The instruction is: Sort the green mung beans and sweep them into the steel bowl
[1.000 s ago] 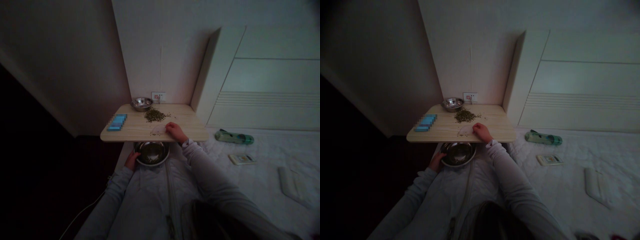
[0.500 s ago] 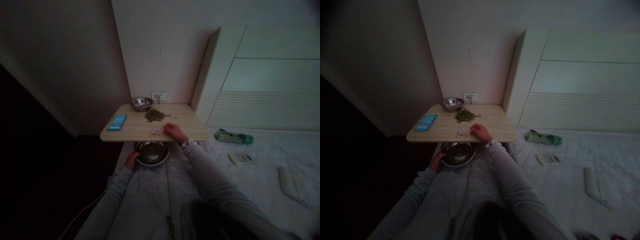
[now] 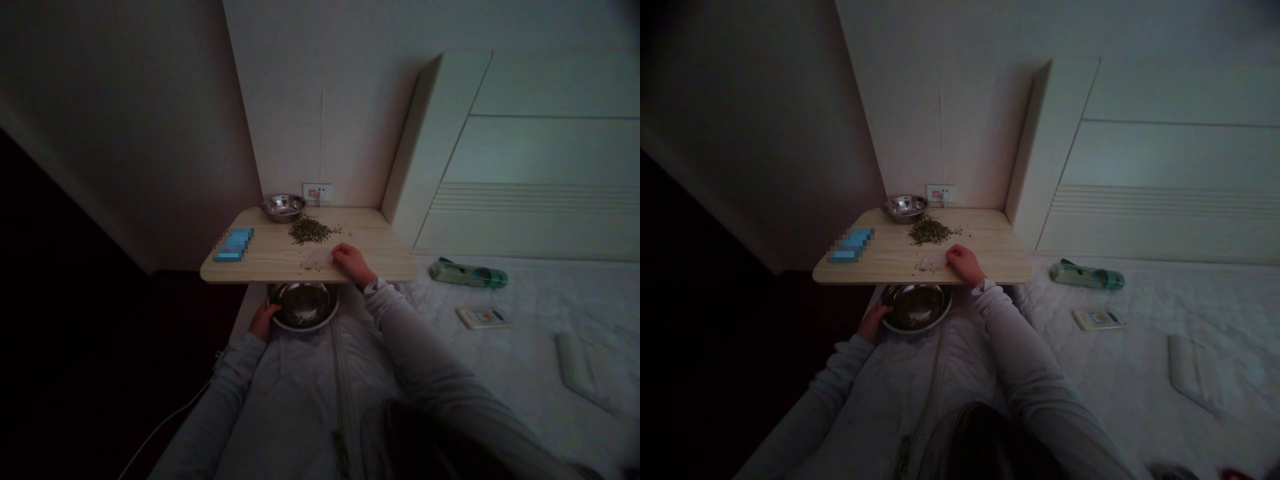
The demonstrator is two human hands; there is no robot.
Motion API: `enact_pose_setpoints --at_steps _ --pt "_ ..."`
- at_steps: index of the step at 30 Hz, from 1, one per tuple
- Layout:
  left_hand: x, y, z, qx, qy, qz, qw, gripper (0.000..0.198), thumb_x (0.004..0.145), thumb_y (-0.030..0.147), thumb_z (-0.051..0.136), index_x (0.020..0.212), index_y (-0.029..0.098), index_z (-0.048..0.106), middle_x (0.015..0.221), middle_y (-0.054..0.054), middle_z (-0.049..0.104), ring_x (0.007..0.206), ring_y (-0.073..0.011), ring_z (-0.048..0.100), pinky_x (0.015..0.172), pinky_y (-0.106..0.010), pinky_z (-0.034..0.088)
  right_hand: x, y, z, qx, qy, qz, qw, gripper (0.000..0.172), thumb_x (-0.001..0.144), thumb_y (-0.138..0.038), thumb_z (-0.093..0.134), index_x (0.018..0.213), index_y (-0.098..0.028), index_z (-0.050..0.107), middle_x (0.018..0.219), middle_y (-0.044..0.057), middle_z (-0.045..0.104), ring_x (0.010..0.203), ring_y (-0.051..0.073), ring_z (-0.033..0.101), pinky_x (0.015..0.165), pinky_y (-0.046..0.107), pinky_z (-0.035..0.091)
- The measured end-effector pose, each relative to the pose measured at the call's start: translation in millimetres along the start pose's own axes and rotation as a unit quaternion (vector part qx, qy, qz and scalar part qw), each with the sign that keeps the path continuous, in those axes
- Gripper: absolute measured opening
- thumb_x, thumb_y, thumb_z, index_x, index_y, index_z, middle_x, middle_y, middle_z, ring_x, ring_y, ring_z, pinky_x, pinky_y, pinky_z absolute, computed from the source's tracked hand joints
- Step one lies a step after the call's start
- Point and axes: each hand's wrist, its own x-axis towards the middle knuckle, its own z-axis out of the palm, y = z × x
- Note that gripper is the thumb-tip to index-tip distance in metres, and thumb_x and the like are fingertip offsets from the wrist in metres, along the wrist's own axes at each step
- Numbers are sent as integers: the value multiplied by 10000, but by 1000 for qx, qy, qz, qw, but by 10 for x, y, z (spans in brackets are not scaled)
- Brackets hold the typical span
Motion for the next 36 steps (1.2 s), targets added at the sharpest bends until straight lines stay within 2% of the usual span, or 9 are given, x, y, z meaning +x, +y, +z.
enact_pose_setpoints --at_steps 8,12,18,22,36 --pt "50 -58 -33 -16 -10 -40 999 244 482 151 566 725 156 578 595 -1 618 648 -177 579 589 -263 422 -31 -38 -7 -4 -2 -7 1000 118 609 -235 428 648 -155 506 517 -36 506 504 76 438 530 208 335" --pt "56 -67 -40 -16 -9 -41 999 273 486 147 568 759 156 581 622 0 624 643 -170 578 591 -262 423 -21 -20 -4 -11 5 -2 1000 129 608 -239 426 658 -156 511 526 -34 512 512 79 442 535 212 337" --pt "27 -31 -15 -18 -3 -31 999 184 478 143 563 660 158 586 611 -16 622 685 -195 583 606 -275 435 -6 13 9 -8 0 1 1000 129 613 -260 436 659 -162 506 519 -34 517 502 79 448 543 218 347" --pt "39 -48 -28 -14 -1 -22 1000 193 468 135 570 657 167 594 622 -15 624 706 -197 582 620 -274 436 -10 14 7 -5 -6 -3 1000 127 614 -262 440 662 -163 503 524 -34 523 503 78 450 540 215 348" --pt "30 -46 -23 -26 -12 -42 999 247 476 148 568 723 161 574 588 4 616 610 -163 578 548 -251 422 0 25 13 -10 -2 -2 1000 125 613 -253 435 663 -162 504 531 -31 518 512 79 450 527 211 342"
